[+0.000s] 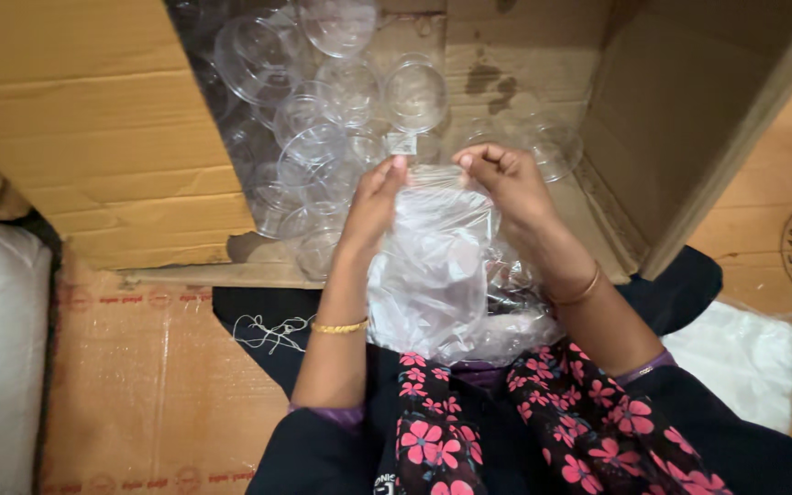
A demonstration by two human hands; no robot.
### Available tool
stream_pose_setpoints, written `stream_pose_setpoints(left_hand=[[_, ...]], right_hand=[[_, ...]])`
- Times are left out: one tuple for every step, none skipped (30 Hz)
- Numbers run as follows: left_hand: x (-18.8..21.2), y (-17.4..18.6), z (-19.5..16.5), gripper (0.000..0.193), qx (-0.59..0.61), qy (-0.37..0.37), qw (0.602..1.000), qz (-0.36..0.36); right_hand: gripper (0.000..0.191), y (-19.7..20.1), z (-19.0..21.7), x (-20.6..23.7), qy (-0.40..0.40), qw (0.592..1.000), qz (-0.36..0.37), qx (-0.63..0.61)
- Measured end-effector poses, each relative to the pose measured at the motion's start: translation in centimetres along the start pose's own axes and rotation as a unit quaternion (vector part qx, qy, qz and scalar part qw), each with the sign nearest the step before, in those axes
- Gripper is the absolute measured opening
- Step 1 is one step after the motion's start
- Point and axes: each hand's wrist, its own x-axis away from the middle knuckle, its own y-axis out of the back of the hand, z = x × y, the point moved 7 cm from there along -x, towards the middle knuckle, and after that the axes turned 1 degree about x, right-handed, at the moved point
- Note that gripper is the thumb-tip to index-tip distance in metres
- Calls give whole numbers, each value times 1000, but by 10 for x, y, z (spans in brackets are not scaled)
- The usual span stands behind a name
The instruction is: The person sits on the floor in front of an open cardboard box of clear plastic cups and packs the cups into small poly bags, opening each bag, inserting cups, and setting filled bags aside while working through the box.
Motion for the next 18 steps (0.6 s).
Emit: stream_pose_setpoints(left_hand=[[3, 8, 1, 33, 69, -1, 998, -3], [7, 18, 2, 32, 137, -1, 991, -6], [11, 27, 4, 30, 205, -1, 979, -8], [17, 35, -2, 31, 253, -46, 966, 33], [26, 48, -10, 33, 300, -92, 947, 75], [34, 56, -16, 36, 344, -138, 921, 115], [36, 65, -10, 31, 294, -113, 945, 92], [41, 76, -4, 27, 241, -85, 964, 67], [46, 86, 1, 23, 187, -58, 980, 42], [51, 96, -3, 25, 102, -90, 990, 24], [56, 103, -9, 28, 15, -124, 992, 7], [60, 108, -16, 30, -74, -157, 985, -10], [61, 115, -19, 31, -152, -157, 974, -58], [62, 120, -23, 32, -226, -155, 956, -107], [62, 124, -28, 33, -297, -151, 930, -156], [62, 128, -34, 25, -298, -168, 916, -209], [61, 129, -40, 19, -299, -185, 899, -261], [61, 131, -45, 15, -298, -202, 880, -311]], right_hand=[[15, 0, -5, -2, -16, 1000, 5, 7], [17, -8, -9, -1, -29, 997, 62, -39], [21, -17, -12, 1, -42, 989, 118, -84], [25, -27, -14, 4, -54, 975, 174, -128], [25, -29, -12, 4, -41, 960, 170, -218], [25, -33, -10, 4, -27, 938, 164, -306], [25, -35, -8, 3, -15, 907, 157, -391], [25, -38, -5, -1, 12, 904, 144, -402], [24, -42, -3, -7, 39, 900, 132, -413], [24, -44, 2, -14, 70, 894, 122, -425], [24, -55, 3, -22, 47, 893, 171, -413], [24, -67, 5, -30, 27, 889, 219, -400], [24, -78, 6, -38, 6, 884, 265, -386], [18, -84, 3, -51, 3, 919, 260, -297], [12, -91, 0, -65, 0, 946, 253, -203], [7, -97, -3, -76, -4, 964, 243, -108], [8, -102, 6, -86, 98, 970, 222, 35], [11, -111, 14, -92, 197, 945, 192, 179]])
